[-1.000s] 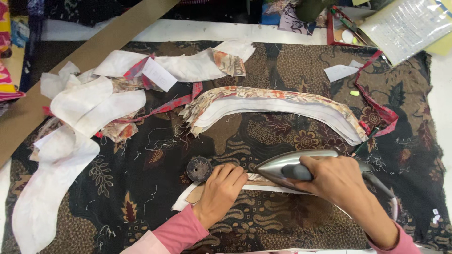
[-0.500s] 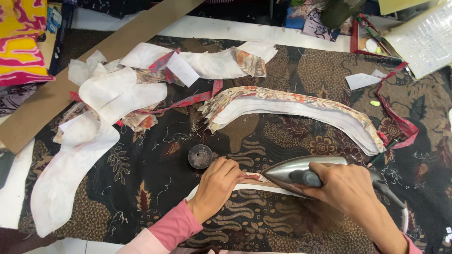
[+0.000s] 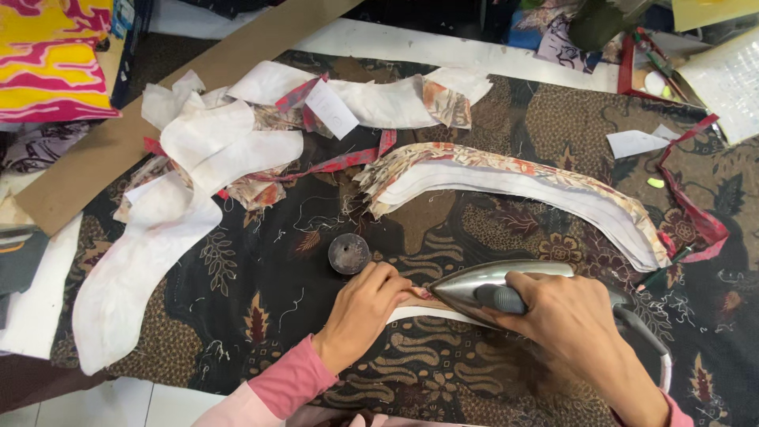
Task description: The person irons a long strip of patterned fabric on a worktable. They repeatedly position the fabric, use an iron to press it, and mark the fabric with a pen. The person handles the fabric and tools directly without visible assistance.
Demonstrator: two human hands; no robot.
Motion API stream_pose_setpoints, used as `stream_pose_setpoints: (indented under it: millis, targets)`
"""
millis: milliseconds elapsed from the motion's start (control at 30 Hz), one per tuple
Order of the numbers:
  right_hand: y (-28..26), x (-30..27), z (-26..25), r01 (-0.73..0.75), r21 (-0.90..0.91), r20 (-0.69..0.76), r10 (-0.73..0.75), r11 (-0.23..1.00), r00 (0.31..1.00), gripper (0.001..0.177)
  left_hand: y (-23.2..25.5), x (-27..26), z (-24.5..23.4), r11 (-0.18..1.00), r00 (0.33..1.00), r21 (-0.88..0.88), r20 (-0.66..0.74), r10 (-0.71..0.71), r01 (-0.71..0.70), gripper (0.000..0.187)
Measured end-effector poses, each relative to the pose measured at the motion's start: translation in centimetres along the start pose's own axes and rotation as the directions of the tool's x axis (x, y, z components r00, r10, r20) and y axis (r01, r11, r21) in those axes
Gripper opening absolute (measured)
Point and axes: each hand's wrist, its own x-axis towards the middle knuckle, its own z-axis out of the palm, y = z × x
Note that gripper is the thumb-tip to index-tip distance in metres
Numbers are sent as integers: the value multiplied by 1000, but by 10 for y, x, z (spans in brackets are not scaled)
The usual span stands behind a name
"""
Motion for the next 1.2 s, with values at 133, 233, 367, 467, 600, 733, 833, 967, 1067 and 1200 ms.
stream_pose_setpoints:
  millis: [133,233,367,467,600,733,833,967,1067,1200]
  targets:
    - [1,2,0,36,-27,8,-36,999,999,50,-4,-1,-1,995,995,34,-29,92,-91,8]
    - [-3,7,-2,41,-36,-19,-41,999,999,50,-5,-3,0,983,984,83,-60,170,-165,11]
    - [-16,17,-2,39,-53,32,-37,998,999,49,-7,-4,-2,976,981,120,-45,188,-182,16]
    - [-24,22,-6,92,-53,46,-90,994,995,51,-4,-7,-6,996,997,62,-39,67,-65,23]
    - [-30,22,-11,32,-32,97,-29,999,995,52,-4,-15,-11,996,999,81,-39,-29,32,31]
    - [-30,21,-11,75,-9,50,-75,997,996,52,-10,-22,-14,998,998,40,-32,-55,56,14]
    - [-30,23,-10,62,-32,38,-60,998,997,53,-15,-24,-12,999,999,44,-46,15,-13,11]
    - [-34,28,-10,44,-41,22,-44,998,999,53,-20,-26,-11,984,989,115,-33,143,-138,17]
    - [-38,36,-12,98,-60,21,-97,993,995,54,-20,-26,-12,968,983,174,-6,185,-181,19]
    - [-46,45,-13,233,-68,-14,-235,970,972,55,-10,-27,-17,995,995,97,-90,41,-32,15]
